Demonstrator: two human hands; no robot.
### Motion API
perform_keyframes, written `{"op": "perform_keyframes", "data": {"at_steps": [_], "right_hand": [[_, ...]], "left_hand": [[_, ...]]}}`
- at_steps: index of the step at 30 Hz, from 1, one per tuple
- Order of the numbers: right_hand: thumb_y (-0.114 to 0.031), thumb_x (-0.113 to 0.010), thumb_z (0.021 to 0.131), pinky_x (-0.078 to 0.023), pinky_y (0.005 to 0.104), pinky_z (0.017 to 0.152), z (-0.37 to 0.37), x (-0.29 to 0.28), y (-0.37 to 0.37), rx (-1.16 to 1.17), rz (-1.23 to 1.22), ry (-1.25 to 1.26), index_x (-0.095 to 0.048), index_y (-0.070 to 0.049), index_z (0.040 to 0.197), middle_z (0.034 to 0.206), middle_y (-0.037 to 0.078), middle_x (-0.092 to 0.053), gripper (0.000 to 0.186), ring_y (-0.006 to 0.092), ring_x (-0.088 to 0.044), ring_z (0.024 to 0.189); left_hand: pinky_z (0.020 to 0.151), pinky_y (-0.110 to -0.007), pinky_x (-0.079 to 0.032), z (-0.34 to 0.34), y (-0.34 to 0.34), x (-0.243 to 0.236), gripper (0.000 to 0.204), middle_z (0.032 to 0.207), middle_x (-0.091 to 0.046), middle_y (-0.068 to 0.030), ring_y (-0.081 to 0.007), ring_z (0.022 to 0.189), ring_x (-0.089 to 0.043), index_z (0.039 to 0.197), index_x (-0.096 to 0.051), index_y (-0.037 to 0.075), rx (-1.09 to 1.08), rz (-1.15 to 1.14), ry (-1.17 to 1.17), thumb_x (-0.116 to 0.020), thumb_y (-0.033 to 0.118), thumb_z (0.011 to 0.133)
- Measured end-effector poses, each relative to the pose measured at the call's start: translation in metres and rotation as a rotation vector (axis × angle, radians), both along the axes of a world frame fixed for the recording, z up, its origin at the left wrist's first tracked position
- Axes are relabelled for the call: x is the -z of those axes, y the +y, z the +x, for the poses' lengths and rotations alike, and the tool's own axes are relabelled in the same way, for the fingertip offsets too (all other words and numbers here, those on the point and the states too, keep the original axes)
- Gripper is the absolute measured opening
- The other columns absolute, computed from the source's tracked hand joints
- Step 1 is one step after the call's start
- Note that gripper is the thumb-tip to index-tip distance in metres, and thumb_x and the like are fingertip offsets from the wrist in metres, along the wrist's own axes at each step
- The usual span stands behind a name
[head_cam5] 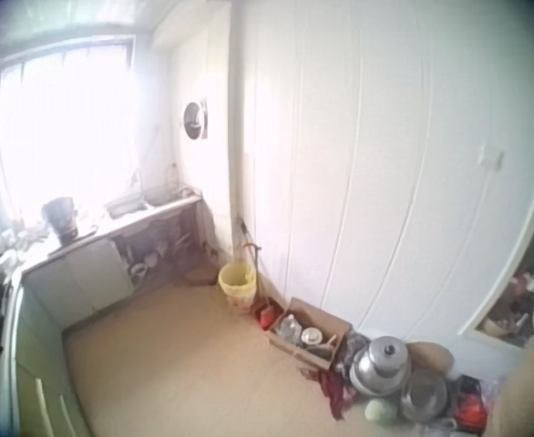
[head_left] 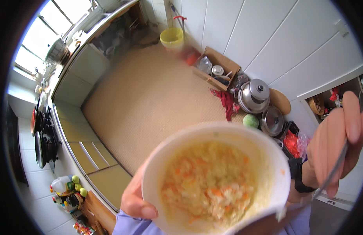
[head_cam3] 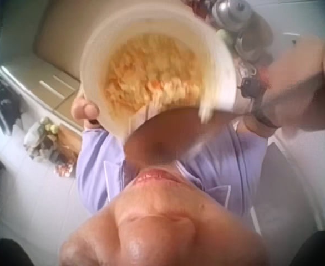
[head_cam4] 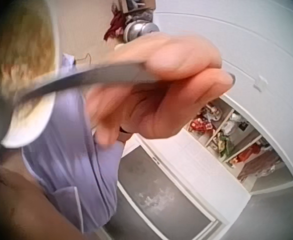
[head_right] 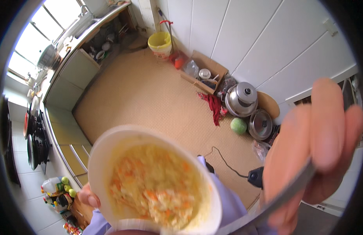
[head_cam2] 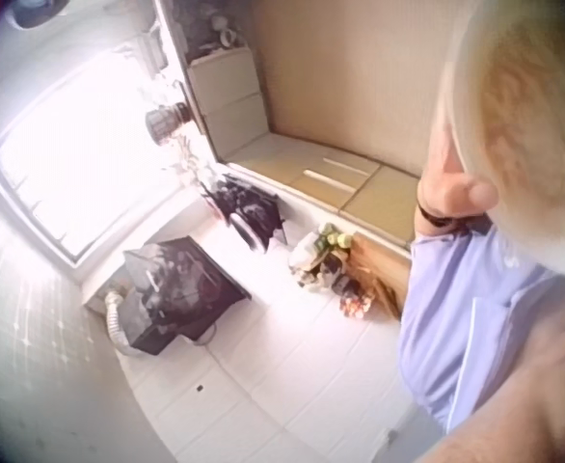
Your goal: The person is preparing a bowl of food, rinsing a plate, adding seasonings from bottles, and mixing the contents with a spoon.
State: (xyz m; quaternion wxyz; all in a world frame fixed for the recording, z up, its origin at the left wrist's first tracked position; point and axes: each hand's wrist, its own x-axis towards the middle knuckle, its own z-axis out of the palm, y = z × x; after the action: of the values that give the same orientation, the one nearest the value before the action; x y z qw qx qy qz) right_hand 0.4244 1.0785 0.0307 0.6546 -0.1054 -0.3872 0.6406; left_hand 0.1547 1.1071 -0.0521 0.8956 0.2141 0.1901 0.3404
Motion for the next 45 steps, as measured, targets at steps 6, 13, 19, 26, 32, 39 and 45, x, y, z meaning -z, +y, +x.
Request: {"op": "perform_keyframes", "data": {"at_steps": [6,13,19,26,32,39,45], "right_hand": [[-0.028,-0.022,0.099,-0.044,0.0211,0.030,0.016,0.022,-0.016,0.461,-0.001,-0.433,-0.036,-0.001,0.094,0.072,0.024,-0.052,0.031,0.0193,-0.047,0.032],[-0.028,-0.033,0.097,-0.045,0.0223,0.030,-0.011,0.029,-0.023,0.595,0.178,-0.772,-0.036,-0.002,0.092,0.067,0.020,-0.053,0.026,0.0184,-0.050,0.035],[-0.033,-0.038,0.095,-0.046,0.0229,0.032,-0.028,0.042,-0.021,0.578,0.262,-0.998,-0.040,-0.003,0.092,0.067,0.021,-0.057,0.030,0.0172,-0.053,0.038],[-0.037,-0.042,0.094,-0.044,0.0225,0.032,-0.017,0.036,-0.017,0.671,0.275,-0.984,-0.044,-0.004,0.088,0.065,0.020,-0.059,0.033,0.0149,-0.052,0.038],[-0.037,-0.048,0.091,-0.042,0.0261,0.032,0.023,0.015,-0.011,0.511,0.538,-1.178,-0.044,-0.006,0.101,0.068,0.020,-0.059,0.033,0.0182,-0.051,0.039],[-0.038,-0.045,0.093,-0.037,0.0253,0.029,0.006,0.015,-0.005,0.557,0.731,-1.333,-0.048,-0.008,0.083,0.055,0.009,-0.057,0.032,0.0160,-0.043,0.032],[-0.026,-0.054,0.089,-0.040,0.0255,0.033,0.013,0.012,-0.012,0.155,0.369,-1.119,-0.052,0.002,0.090,0.065,0.016,-0.058,0.028,0.0197,-0.049,0.038]], "left_hand": [[0.098,-0.037,-0.035,0.015,0.015,0.019,0.091,0.129,-0.042,-0.0170,-0.0259,0.119,-0.043,0.132,-0.029,-0.005,-0.217,0.038,0.197,-0.071,0.027,0.057],[0.091,-0.041,-0.044,0.019,0.019,0.022,0.067,0.125,-0.048,-0.0213,-0.0320,0.110,-0.052,0.127,-0.039,-0.008,-0.272,0.273,0.097,-0.057,0.028,0.073],[0.092,-0.038,-0.042,0.008,0.017,0.039,0.075,0.126,-0.046,-0.0177,-0.0277,0.112,-0.050,0.130,-0.034,-0.005,-0.286,0.187,0.120,-0.063,0.028,0.069],[0.089,-0.043,-0.046,0.022,0.019,0.033,0.064,0.125,-0.049,-0.0224,-0.0335,0.109,-0.053,0.127,-0.038,-0.008,-0.286,0.293,0.042,-0.057,0.024,0.075],[0.090,-0.041,-0.044,0.026,0.020,0.024,0.070,0.123,-0.049,-0.0205,-0.0308,0.110,-0.051,0.127,-0.037,-0.007,-0.281,0.319,0.188,-0.060,0.029,0.072],[0.094,-0.036,-0.039,0.028,0.016,0.017,0.085,0.127,-0.045,-0.0155,-0.0251,0.115,-0.047,0.132,-0.030,-0.004,-0.181,0.158,0.266,-0.067,0.032,0.064],[0.088,-0.042,-0.046,0.016,0.010,0.030,0.066,0.121,-0.052,-0.0229,-0.0327,0.106,-0.054,0.122,-0.043,-0.009,-0.146,0.136,-0.007,-0.058,0.034,0.073]]}}
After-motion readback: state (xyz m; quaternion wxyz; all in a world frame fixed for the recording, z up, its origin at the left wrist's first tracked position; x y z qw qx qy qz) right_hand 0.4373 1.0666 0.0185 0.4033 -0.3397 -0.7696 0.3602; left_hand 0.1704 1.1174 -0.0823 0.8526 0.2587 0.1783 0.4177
